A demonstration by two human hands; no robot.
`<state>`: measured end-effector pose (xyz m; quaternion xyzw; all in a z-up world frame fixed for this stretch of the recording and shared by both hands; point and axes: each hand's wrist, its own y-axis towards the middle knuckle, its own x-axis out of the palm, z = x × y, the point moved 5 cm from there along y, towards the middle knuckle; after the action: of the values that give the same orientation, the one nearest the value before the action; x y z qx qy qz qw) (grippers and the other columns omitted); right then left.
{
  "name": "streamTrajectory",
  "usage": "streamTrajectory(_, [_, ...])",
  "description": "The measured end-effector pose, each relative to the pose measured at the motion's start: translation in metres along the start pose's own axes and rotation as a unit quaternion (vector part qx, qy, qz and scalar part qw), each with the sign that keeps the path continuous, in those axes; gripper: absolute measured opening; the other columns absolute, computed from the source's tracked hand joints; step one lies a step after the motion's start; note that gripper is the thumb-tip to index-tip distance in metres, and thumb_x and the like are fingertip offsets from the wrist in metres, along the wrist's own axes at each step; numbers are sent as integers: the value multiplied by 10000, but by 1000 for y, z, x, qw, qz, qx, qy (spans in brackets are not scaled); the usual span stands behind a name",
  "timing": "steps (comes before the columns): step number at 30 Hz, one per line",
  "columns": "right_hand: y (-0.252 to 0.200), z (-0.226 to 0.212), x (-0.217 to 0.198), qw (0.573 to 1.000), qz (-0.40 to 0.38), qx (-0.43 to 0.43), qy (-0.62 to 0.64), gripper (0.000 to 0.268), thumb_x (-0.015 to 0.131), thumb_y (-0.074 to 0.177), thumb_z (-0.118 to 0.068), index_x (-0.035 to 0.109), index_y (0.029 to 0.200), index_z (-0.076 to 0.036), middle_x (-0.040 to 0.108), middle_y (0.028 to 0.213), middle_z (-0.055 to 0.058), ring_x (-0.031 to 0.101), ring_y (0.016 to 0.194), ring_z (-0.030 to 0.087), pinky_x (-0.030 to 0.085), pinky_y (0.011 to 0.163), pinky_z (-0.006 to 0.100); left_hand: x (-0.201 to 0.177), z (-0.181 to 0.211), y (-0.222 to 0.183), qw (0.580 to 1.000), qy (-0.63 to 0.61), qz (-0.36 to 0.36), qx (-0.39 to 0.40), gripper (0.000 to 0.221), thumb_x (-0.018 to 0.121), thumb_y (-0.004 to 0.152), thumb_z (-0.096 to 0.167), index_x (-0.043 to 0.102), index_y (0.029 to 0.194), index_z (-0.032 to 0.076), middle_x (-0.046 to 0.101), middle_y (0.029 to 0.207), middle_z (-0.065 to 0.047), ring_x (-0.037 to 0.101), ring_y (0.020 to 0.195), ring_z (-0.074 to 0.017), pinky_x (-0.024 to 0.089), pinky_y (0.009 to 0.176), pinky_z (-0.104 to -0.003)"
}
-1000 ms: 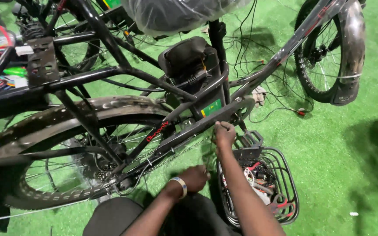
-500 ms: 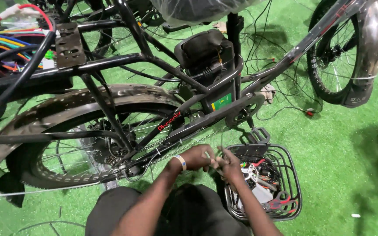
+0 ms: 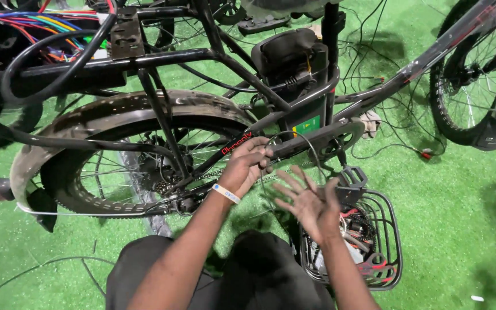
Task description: Connecting electrical wires and components to the controller of an electric bicycle.
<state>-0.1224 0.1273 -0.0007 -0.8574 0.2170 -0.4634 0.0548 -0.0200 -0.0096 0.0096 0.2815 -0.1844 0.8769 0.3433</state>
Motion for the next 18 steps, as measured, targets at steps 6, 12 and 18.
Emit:
streamTrajectory(6, [8,48,-23,954,-138,5,-266,595,717,794,9,473,1336,-4,722,935,188,723,711,188,618,589,304,-21,-30,7,987,39,158,-12,289,407,937,-23,482,1215,5,596,918,-97,558,728,-110,604,733,-331])
streamTrajectory(12, [-23,-29,-25,931,-43,-32,-361,261,644,855,-175,665,1010,33,711,776,152,568,518,177,494,593,314,-3,-39,-15,830,500,126,-212,115,468,907,110,497,1004,165,697,791,-90,659,615,-186,447,461,-297])
streamTrajectory(18, [-25,-51,-17,939,37,-4,-342,276,591,888,-91,598,1124,51,701,888,260,566,603,247,493,582,339,2,-72,8,882,418,52,-211,211,471,966,198,637,1057,103,726,898,-131,694,677,-172,438,542,-274])
